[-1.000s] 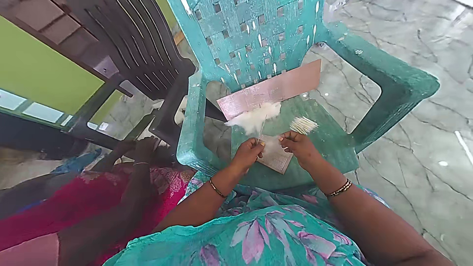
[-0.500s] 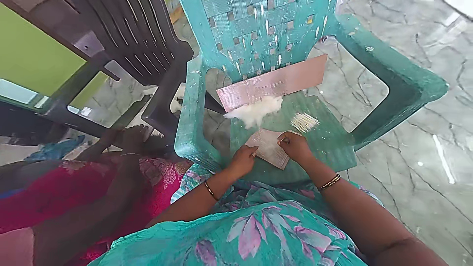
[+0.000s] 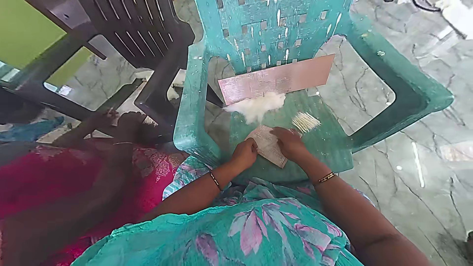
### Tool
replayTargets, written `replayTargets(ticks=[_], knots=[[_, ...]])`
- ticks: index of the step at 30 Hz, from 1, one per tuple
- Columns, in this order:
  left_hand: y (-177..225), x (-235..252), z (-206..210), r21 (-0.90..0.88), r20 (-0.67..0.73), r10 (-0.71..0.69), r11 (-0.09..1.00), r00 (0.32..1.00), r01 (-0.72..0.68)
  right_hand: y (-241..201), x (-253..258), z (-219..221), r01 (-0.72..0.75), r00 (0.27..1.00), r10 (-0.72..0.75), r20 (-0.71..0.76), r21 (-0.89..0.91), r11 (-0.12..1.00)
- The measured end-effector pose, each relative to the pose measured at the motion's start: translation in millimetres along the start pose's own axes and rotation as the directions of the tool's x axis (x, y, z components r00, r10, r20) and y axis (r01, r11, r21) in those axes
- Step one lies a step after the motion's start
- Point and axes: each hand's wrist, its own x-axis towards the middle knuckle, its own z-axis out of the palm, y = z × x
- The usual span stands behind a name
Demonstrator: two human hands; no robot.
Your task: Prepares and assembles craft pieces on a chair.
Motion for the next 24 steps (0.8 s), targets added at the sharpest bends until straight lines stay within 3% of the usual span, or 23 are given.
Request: replayTargets(ticks=[4,12,17,19,24], knots=[[4.6,0.9,-2.9,0.039,0.021,-0.043,0.998,0.999,0.042,-2.6,3.9,13.3,0.138,0.971,-0.109,0.212,-0.128,0.982],[-0.9,-15.1,-4.4,0.041,0.213,0.047,0.998,0.976,-0.057,-21.3,-52.8,-14.3,0.098,0.867,0.031,0.497,-0.231,0.968],[-3.4,-25.1,2.1,-0.005,0.305,0.125,0.992,0.944,-0.129,-23.9,-89.0,-26.2,0.069,0.833,0.062,0.549,-0.214,0.974],[-6.3,-26.1,3.3,-0.031,0.294,0.151,0.988,0.944,-0.149,-22.3,-94.3,-32.9,0.052,0.839,0.057,0.541,-0.183,0.982],[-15.6,-16.8,-6.4,-0.102,0.085,0.153,0.984,0.985,-0.144,-10.9,-69.2,-40.4,-0.001,0.971,0.031,0.237,-0.126,0.992]])
